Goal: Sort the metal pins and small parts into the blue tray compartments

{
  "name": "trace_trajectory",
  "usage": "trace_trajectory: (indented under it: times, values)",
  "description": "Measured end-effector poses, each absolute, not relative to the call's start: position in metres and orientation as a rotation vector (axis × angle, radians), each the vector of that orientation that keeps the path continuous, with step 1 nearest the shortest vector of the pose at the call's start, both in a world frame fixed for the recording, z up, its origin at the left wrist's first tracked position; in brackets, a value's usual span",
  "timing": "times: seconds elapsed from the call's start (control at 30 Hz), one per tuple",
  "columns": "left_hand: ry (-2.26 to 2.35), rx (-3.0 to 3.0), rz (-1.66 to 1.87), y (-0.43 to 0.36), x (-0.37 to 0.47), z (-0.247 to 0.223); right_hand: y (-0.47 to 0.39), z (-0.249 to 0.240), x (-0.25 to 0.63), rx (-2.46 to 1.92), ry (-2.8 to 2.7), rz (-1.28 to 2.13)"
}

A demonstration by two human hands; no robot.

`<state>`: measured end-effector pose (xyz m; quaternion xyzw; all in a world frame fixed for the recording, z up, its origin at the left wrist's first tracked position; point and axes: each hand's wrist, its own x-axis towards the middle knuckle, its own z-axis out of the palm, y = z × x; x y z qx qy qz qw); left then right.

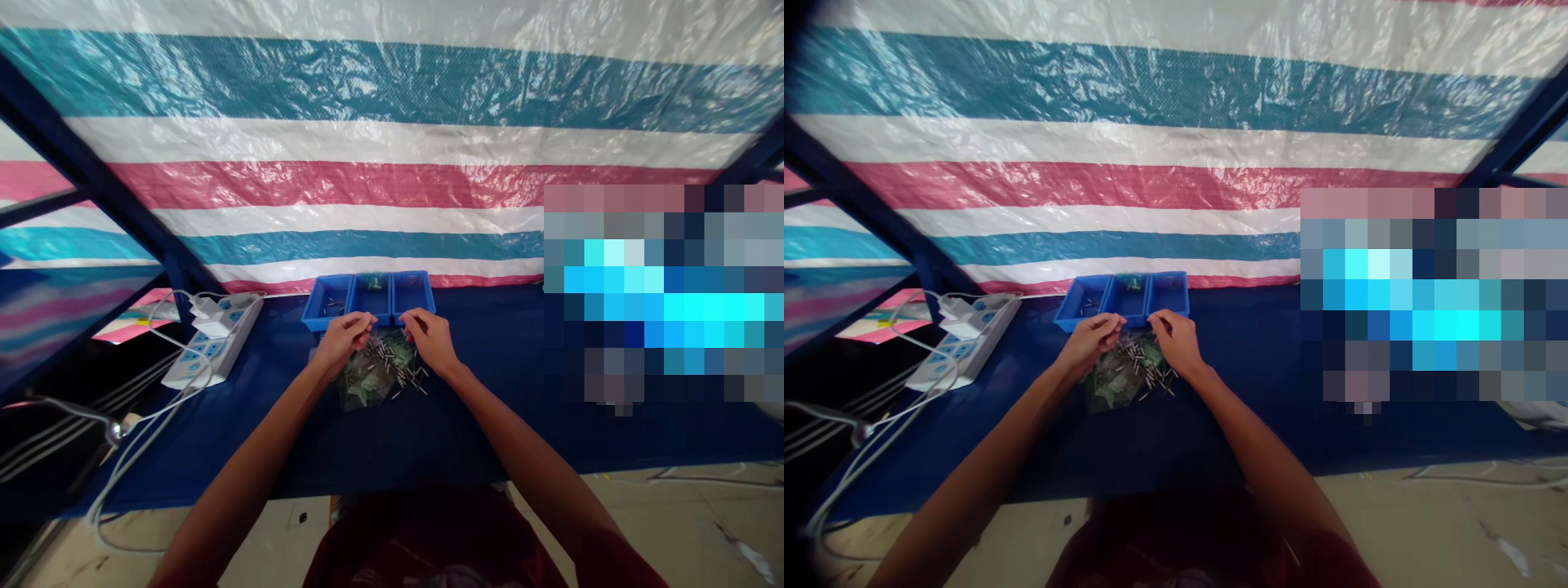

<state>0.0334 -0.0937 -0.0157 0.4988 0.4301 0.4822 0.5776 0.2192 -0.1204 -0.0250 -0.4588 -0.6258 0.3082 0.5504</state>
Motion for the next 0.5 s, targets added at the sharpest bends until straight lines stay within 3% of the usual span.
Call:
trace_trajectory:
  times: [0.2, 0.5]
  values:
    - [1.124, 1.498, 1.271, -0.099, 0.036, -0.012, -0.121, -0.025, 0.218, -1.093, -1.518, 0.706]
    - [1.199, 1.651, 1.153, -0.108, 0.041, -0.011, -0.121, -0.025, 0.219, -1.065, -1.603, 0.680]
